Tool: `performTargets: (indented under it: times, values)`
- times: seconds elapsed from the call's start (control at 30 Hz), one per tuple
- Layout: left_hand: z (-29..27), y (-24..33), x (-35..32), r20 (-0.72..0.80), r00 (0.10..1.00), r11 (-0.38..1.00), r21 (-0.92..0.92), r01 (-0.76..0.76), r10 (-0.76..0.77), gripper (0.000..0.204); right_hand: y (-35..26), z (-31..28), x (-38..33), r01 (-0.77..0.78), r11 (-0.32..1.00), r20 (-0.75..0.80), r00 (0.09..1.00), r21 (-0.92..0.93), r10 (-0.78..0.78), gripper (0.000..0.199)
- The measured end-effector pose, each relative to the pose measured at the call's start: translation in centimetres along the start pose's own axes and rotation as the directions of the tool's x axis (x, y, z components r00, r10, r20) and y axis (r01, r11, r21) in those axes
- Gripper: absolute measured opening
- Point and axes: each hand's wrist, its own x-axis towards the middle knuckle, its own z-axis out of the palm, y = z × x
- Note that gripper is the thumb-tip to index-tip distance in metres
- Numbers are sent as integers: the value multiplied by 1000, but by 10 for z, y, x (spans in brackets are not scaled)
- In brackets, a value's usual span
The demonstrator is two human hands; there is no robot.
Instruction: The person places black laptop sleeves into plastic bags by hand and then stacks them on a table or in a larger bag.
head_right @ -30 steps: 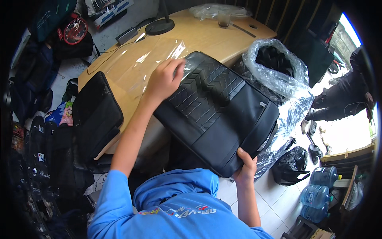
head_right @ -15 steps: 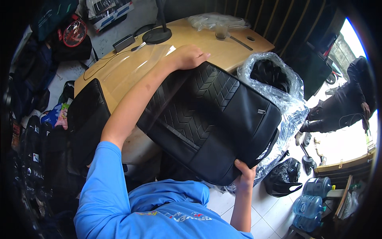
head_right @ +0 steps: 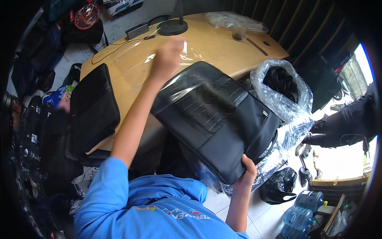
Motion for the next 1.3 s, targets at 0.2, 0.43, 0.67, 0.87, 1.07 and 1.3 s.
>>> performTargets:
  times: [0.2, 0.43, 0.67, 0.87, 1.07, 1.3]
  values:
    - [-64, 21, -121, -345, 476, 581, -594, 556, -809, 41, 14, -11, 16, -16, 992, 109, 994, 129, 2, 31]
    - [-47, 9, -111, 147, 466, 115, -865, 489, -872, 20, 41, 18, -2, -1, 998, 62, 998, 65, -4, 30]
    - [-23, 27, -123, 187, 398, 24, -883, 468, -898, 17, 54, 28, 1, 81, 997, 2, 997, 12, -81, 33]
    - [-31, 26, -117, 228, 430, -51, -921, 386, -874, 24, 48, 36, -3, 84, 996, 13, 996, -17, -84, 34]
    - [-36, 17, -113, 299, 342, -134, -892, 431, -891, 21, 48, 44, -13, 139, 989, 12, 990, -50, -139, 36]
    - [-32, 37, -115, 402, 352, -222, -863, 453, -845, 22, 43, 46, -15, 165, 984, 31, 986, -73, -163, 37]
